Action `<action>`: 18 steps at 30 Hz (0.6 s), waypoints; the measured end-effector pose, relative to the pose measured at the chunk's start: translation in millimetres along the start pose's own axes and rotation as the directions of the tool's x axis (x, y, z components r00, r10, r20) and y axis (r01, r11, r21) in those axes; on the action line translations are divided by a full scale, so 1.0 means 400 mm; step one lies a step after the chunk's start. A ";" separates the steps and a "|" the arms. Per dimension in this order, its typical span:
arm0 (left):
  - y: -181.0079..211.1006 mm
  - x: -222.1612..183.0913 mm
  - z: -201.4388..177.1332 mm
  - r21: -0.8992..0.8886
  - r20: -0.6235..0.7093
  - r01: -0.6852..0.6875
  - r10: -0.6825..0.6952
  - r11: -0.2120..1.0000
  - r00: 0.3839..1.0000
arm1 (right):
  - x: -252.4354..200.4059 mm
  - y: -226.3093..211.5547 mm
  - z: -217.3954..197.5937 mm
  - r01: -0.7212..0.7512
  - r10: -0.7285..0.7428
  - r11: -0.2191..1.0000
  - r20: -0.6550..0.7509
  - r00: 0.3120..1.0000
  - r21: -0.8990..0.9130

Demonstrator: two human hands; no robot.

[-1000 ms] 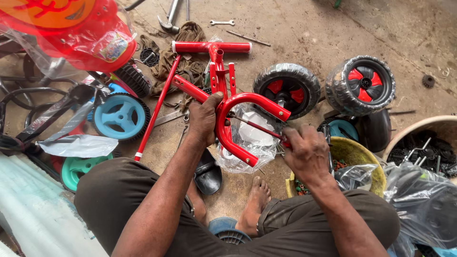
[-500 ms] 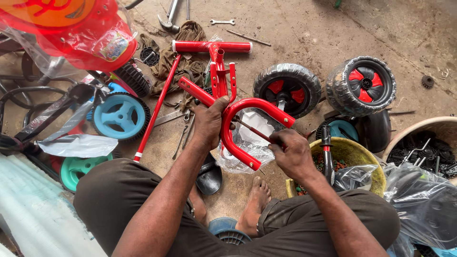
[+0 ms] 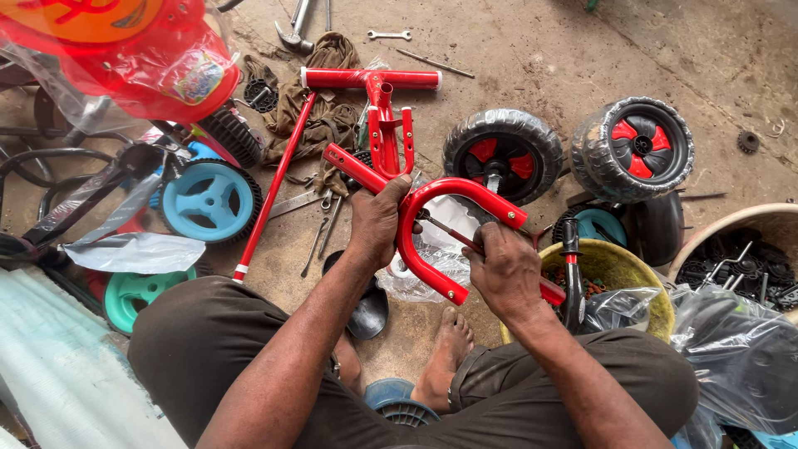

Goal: The person assembles a child's tricycle by attaching a black plastic seat to a red metal frame. They use a screwdriver to tighten bolts and secure the seat in place.

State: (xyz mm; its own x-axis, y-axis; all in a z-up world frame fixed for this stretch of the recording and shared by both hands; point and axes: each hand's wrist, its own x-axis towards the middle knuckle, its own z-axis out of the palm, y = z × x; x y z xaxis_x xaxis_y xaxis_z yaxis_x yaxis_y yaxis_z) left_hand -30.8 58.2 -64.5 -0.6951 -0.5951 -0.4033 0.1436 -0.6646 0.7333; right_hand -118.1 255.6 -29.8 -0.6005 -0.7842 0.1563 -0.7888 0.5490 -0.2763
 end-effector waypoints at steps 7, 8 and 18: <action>-0.011 0.008 -0.008 -0.010 -0.003 0.007 -0.007 1.000 1.000 | -0.001 -0.010 -0.008 0.090 -0.116 0.976 0.125 0.985 0.199; -0.012 0.010 -0.007 0.006 -0.004 0.007 -0.007 1.000 1.000 | 0.003 -0.010 -0.008 0.032 -0.060 0.983 0.151 0.987 0.179; -0.037 0.007 -0.005 0.079 -0.026 0.001 0.002 0.997 1.000 | 0.003 0.027 0.027 0.093 -0.135 0.960 0.145 0.980 0.264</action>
State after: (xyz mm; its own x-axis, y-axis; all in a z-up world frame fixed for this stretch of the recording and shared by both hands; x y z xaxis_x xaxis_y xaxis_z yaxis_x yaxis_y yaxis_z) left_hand -33.3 65.4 -77.5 -0.6764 -0.6077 -0.4162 0.0871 -0.6271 0.7740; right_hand -125.8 257.5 -42.9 -0.4635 -0.8845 0.0531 -0.7784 0.3778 -0.5014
